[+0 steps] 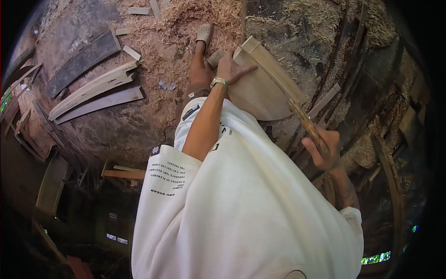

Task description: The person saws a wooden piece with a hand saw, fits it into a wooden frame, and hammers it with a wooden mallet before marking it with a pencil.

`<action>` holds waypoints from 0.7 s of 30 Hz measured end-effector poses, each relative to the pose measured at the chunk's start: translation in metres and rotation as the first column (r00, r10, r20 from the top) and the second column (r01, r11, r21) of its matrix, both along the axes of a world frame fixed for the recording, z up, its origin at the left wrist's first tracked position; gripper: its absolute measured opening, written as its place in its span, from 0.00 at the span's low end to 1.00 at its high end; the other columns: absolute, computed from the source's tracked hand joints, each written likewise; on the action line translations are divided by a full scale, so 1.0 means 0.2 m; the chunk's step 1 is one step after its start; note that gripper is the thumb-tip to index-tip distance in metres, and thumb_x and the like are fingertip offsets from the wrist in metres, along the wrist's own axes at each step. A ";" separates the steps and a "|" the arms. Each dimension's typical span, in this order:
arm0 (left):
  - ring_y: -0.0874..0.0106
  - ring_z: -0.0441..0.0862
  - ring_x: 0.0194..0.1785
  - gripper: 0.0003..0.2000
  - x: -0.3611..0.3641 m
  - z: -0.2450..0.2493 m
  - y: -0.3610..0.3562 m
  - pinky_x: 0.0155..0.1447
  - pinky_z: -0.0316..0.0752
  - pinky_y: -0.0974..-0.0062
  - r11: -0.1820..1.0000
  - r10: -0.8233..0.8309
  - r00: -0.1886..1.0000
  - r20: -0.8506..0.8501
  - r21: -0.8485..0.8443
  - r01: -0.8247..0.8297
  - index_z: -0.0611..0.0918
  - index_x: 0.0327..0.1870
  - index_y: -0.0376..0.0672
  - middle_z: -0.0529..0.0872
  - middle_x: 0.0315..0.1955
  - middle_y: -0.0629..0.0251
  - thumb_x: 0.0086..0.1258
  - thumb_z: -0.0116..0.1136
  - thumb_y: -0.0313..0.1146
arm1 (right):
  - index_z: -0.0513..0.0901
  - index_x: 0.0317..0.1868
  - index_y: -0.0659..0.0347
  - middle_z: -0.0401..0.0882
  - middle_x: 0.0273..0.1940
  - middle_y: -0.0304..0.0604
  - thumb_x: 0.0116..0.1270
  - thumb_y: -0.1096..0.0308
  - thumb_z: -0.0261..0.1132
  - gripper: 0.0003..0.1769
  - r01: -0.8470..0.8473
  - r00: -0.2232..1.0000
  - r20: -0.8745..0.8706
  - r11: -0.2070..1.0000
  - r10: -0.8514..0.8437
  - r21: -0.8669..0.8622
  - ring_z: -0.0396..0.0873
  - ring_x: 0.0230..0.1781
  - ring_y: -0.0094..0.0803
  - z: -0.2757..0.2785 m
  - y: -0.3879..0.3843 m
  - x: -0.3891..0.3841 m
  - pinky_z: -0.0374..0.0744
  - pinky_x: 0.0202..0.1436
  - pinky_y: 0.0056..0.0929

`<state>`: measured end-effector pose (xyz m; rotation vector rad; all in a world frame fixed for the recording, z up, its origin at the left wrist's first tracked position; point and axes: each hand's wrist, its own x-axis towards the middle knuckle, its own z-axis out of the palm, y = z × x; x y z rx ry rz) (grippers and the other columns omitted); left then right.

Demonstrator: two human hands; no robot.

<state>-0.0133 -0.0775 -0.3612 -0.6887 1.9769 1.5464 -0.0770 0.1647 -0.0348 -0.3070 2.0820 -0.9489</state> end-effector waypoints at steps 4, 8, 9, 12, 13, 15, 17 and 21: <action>0.49 0.90 0.52 0.46 0.00 -0.03 0.02 0.58 0.84 0.57 1.000 0.013 1.000 0.015 -0.007 -0.013 0.77 0.62 0.34 0.90 0.47 0.41 0.46 0.85 0.56 | 0.84 0.38 0.68 0.76 0.23 0.51 0.70 0.67 0.71 0.10 -0.035 0.996 -0.083 0.999 0.035 0.000 0.79 0.21 0.47 -0.06 -0.08 0.03 0.75 0.26 0.36; 0.49 0.89 0.52 0.44 0.01 -0.02 0.02 0.59 0.83 0.57 0.997 -0.010 0.999 -0.052 -0.082 0.005 0.77 0.62 0.35 0.90 0.47 0.41 0.47 0.84 0.53 | 0.79 0.32 0.67 0.76 0.24 0.53 0.67 0.70 0.73 0.11 0.006 1.000 -0.008 0.999 -0.006 0.041 0.80 0.22 0.50 -0.33 -0.19 0.02 0.75 0.25 0.39; 0.49 0.89 0.52 0.43 0.01 -0.01 0.01 0.59 0.83 0.57 0.995 -0.007 0.999 -0.045 -0.099 0.003 0.77 0.62 0.35 0.90 0.48 0.41 0.47 0.83 0.52 | 0.78 0.31 0.66 0.77 0.24 0.53 0.66 0.71 0.73 0.12 0.016 1.000 -0.020 0.999 -0.015 0.042 0.80 0.22 0.51 -0.33 -0.21 0.02 0.75 0.25 0.40; 0.48 0.89 0.52 0.43 -0.01 0.03 0.02 0.58 0.83 0.57 0.995 -0.011 1.000 -0.010 -0.104 0.010 0.77 0.63 0.36 0.90 0.48 0.41 0.47 0.83 0.51 | 0.79 0.31 0.66 0.77 0.24 0.53 0.66 0.71 0.72 0.11 -0.043 0.997 -0.065 0.998 0.045 0.042 0.80 0.23 0.51 -0.20 -0.15 0.05 0.75 0.25 0.40; 0.48 0.89 0.52 0.43 -0.01 0.03 0.02 0.59 0.83 0.57 0.996 -0.014 1.000 0.002 -0.091 0.014 0.77 0.63 0.36 0.90 0.48 0.41 0.47 0.83 0.51 | 0.79 0.32 0.66 0.77 0.24 0.53 0.67 0.71 0.72 0.11 -0.082 0.993 -0.083 0.996 0.085 0.039 0.80 0.23 0.51 -0.13 -0.11 0.05 0.75 0.25 0.40; 0.48 0.89 0.53 0.44 -0.02 0.03 0.02 0.59 0.83 0.56 0.997 -0.018 1.000 0.021 -0.081 0.020 0.77 0.64 0.36 0.90 0.48 0.41 0.47 0.83 0.51 | 0.80 0.34 0.67 0.77 0.25 0.53 0.66 0.72 0.72 0.09 -0.033 0.998 -0.056 0.999 0.033 0.007 0.80 0.22 0.50 -0.08 -0.11 0.05 0.75 0.25 0.40; 0.49 0.89 0.53 0.44 -0.01 0.03 0.02 0.59 0.83 0.56 0.996 -0.012 1.000 0.028 -0.093 0.015 0.77 0.65 0.36 0.90 0.47 0.41 0.48 0.83 0.52 | 0.81 0.35 0.67 0.77 0.24 0.53 0.66 0.73 0.72 0.08 0.005 0.989 -0.150 0.998 -0.014 -0.061 0.79 0.22 0.50 -0.19 -0.16 0.04 0.75 0.25 0.40; 0.47 0.89 0.53 0.43 -0.03 0.04 0.02 0.58 0.83 0.55 0.988 -0.051 0.996 0.071 -0.144 0.061 0.77 0.64 0.36 0.90 0.47 0.40 0.48 0.83 0.52 | 0.83 0.38 0.66 0.80 0.28 0.58 0.67 0.72 0.68 0.05 -0.014 1.000 -0.017 0.999 0.015 0.050 0.81 0.25 0.55 -0.56 -0.30 -0.04 0.77 0.28 0.44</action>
